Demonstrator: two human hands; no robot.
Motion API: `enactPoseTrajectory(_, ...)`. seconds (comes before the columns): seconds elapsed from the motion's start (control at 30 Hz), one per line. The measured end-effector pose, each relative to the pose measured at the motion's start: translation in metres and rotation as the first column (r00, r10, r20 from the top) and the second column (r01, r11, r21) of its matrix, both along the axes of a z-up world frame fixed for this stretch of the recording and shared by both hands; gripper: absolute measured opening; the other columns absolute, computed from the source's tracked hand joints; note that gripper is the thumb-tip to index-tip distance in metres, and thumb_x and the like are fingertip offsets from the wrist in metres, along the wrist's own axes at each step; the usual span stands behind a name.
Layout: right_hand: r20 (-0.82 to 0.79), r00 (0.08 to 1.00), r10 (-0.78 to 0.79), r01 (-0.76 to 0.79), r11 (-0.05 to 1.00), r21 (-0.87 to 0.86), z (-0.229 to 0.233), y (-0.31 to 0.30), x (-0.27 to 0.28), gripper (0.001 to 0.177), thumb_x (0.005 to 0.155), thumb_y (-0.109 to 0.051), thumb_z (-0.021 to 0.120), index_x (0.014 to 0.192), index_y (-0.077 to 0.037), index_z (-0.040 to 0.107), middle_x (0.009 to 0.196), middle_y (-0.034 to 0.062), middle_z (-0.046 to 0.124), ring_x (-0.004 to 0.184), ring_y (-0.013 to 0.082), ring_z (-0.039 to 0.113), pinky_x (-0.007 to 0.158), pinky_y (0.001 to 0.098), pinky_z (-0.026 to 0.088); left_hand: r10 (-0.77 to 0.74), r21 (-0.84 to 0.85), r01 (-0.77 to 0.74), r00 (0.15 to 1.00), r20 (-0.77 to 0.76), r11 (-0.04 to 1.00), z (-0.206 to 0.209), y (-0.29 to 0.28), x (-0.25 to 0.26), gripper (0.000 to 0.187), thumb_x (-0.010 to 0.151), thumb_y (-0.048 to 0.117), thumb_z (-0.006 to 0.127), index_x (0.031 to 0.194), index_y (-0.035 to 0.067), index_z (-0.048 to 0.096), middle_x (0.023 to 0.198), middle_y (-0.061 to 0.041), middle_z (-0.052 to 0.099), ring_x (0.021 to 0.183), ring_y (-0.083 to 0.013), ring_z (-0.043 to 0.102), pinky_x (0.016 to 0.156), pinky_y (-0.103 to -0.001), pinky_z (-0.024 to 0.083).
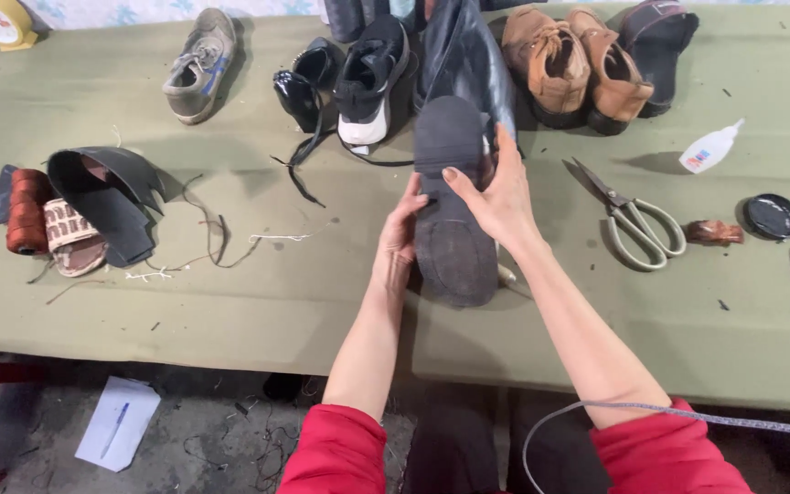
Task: The person holds a white loafer and uses a wooden mallet to tap the sole, likely to secure the attachment. They then flip the shoe over to inspect the upper and sides, and finally use scissors to trim a small piece of material from the shoe's edge.
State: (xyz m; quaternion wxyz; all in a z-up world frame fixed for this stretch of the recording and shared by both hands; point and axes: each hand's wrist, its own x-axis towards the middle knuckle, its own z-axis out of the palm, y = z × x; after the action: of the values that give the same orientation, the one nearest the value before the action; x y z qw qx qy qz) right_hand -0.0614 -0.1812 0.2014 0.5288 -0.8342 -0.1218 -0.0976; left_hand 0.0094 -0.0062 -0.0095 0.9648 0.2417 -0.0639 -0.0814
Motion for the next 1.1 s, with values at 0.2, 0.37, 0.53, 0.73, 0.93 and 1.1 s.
enactPoseTrajectory(0.2, 0.046, 0.993, -0.105, 0.106, 0.994, -0.007, -0.034, 0.002, 0.015, 0.087, 0.093, -0.035, 0.081, 0.154, 0.005, 0.033, 0.143, 0.0383, 0.048, 0.133, 0.0543, 0.050, 0.111, 0.0599, 0.042, -0.004, -0.016, 0.003, 0.998, -0.063, 1.000, 0.008, -0.010, 0.005, 0.073, 0.083, -0.004, 0.062, 0.150, 0.025, 0.050, 0.137, -0.016, 0.063, 0.116, -0.0348, 0.067, 0.093, -0.053, 0.059)
enactPoseTrajectory(0.37, 0.180, 0.979, -0.096, 0.138, 0.961, -0.239, -0.037, -0.064, -0.062, 0.052, 0.102, -0.021, 0.070, 0.144, 0.000, 0.049, 0.133, 0.0254, 0.053, 0.127, 0.0438, 0.052, 0.108, 0.0546, 0.043, 0.052, -0.006, -0.053, 0.985, -0.168, 0.999, 0.029, 0.003, -0.002, 0.079, 0.082, 0.002, 0.065, 0.153, 0.029, 0.042, 0.140, -0.012, 0.059, 0.115, -0.0305, 0.066, 0.096, -0.049, 0.058)
enactPoseTrajectory(0.53, -0.004, 0.997, -0.076, 0.053, 0.729, -0.682, -0.110, -0.088, -0.097, 0.044, 0.091, -0.044, 0.072, 0.127, -0.019, 0.068, 0.120, 0.0036, 0.060, 0.116, 0.0300, 0.057, 0.094, 0.0490, 0.048, 0.061, -0.082, -0.074, 0.988, -0.143, 0.994, 0.023, 0.009, 0.000, 0.067, 0.080, 0.006, 0.063, 0.144, 0.026, 0.056, 0.129, -0.015, 0.068, 0.106, -0.0333, 0.072, 0.091, -0.047, 0.062)
enactPoseTrajectory(0.73, 0.146, 0.983, -0.108, 0.180, 0.691, -0.700, -0.106, -0.117, -0.074, 0.017, 0.088, -0.032, 0.074, 0.103, -0.025, 0.069, 0.098, -0.0003, 0.058, 0.098, 0.0280, 0.059, 0.081, 0.0465, 0.048, -0.002, -0.238, -0.048, 0.978, -0.208, 0.970, 0.020, 0.021, -0.013, 0.064, 0.083, 0.006, 0.057, 0.143, 0.028, 0.057, 0.134, -0.019, 0.064, 0.109, -0.0378, 0.071, 0.097, -0.055, 0.057)
enactPoseTrajectory(0.93, 0.476, 0.803, -0.358, 0.596, 0.509, -0.621, -0.119, -0.276, -0.053, 0.022, 0.107, -0.034, 0.072, 0.115, -0.013, 0.073, 0.105, 0.0116, 0.070, 0.096, 0.0381, 0.058, 0.085, 0.0479, 0.044, 0.117, -0.175, -0.165, 0.959, -0.259, 0.971, 0.097, -0.003, -0.051, 0.035, 0.075, 0.004, 0.064, 0.109, 0.008, 0.069, 0.096, -0.012, 0.074, 0.085, -0.0295, 0.071, 0.085, -0.042, 0.058)
enactPoseTrajectory(1.1, 0.213, 0.783, -0.584, 0.563, 0.521, -0.642, -0.128, -0.313, -0.072, 0.027, 0.109, -0.031, 0.068, 0.121, -0.007, 0.073, 0.109, 0.0169, 0.067, 0.103, 0.0422, 0.054, 0.086, 0.0558, 0.043, 0.148, -0.099, -0.175, 0.960, -0.238, 0.980, 0.110, -0.007, -0.061, 0.047, 0.077, 0.006, 0.061, 0.124, 0.009, 0.065, 0.110, -0.014, 0.071, 0.096, -0.0307, 0.068, 0.087, -0.045, 0.057)
